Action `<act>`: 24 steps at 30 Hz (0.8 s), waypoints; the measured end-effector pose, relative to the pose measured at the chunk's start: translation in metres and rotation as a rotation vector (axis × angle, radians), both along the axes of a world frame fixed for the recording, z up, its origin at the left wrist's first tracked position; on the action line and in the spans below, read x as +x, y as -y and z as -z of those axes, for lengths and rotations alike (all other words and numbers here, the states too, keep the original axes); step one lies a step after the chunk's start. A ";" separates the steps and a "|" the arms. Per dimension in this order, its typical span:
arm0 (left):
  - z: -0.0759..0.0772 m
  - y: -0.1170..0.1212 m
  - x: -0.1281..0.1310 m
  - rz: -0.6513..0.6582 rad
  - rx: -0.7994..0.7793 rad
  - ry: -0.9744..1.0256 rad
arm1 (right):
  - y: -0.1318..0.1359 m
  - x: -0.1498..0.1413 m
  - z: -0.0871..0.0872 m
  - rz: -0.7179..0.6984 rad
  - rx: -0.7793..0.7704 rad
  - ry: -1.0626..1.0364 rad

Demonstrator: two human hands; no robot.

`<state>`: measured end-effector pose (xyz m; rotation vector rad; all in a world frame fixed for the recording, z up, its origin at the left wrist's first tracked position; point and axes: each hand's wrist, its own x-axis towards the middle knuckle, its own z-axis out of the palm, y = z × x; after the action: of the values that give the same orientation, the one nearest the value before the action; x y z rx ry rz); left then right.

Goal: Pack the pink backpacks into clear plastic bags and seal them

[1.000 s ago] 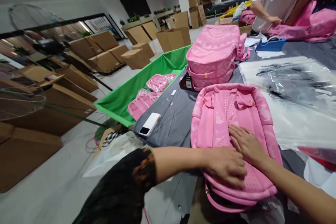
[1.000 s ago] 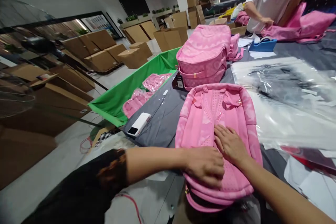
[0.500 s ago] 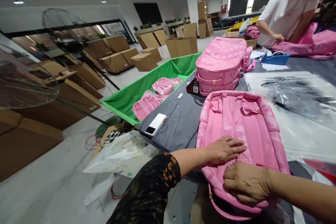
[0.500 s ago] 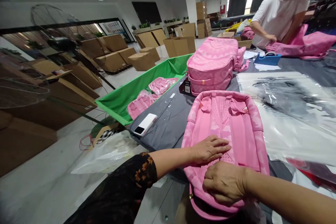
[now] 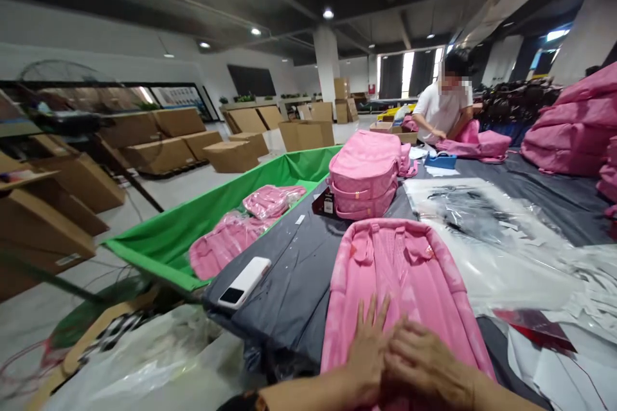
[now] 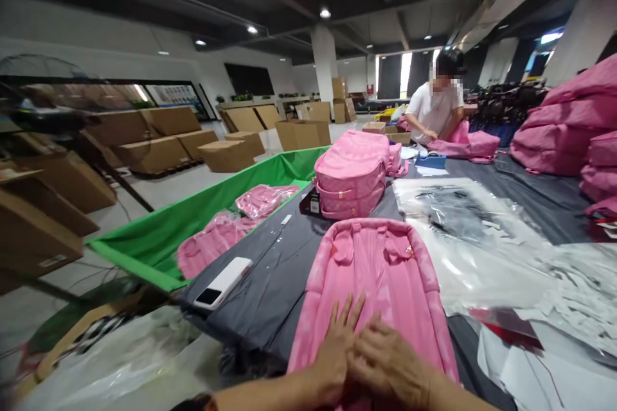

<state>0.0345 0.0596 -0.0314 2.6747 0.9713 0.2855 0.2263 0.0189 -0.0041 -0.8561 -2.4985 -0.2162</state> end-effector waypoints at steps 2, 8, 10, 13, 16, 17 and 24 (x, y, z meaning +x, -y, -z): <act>-0.002 0.012 -0.010 0.036 -0.040 -0.030 | -0.017 0.028 -0.004 0.291 0.013 0.012; -0.045 -0.029 0.023 0.025 0.017 -0.063 | -0.067 0.073 0.022 0.707 -0.167 0.044; -0.052 -0.054 0.048 -0.032 0.097 -0.008 | -0.077 0.077 0.025 0.687 -0.210 0.017; -0.040 -0.079 0.073 -0.084 0.061 0.025 | -0.098 0.111 0.010 0.688 -0.281 -0.076; -0.014 -0.088 0.075 -0.078 -0.018 0.031 | -0.123 0.185 -0.011 0.818 -0.293 -0.216; -0.007 -0.089 0.072 -0.068 -0.021 0.038 | -0.131 0.215 -0.015 0.881 -0.289 -0.255; 0.018 -0.099 0.060 -0.044 0.032 0.019 | -0.188 0.386 0.011 1.200 -0.226 -0.487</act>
<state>0.0947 0.1590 -0.0493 2.6771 1.0293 0.3378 0.6128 0.2064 -0.0151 -2.1040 -1.3192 -0.0829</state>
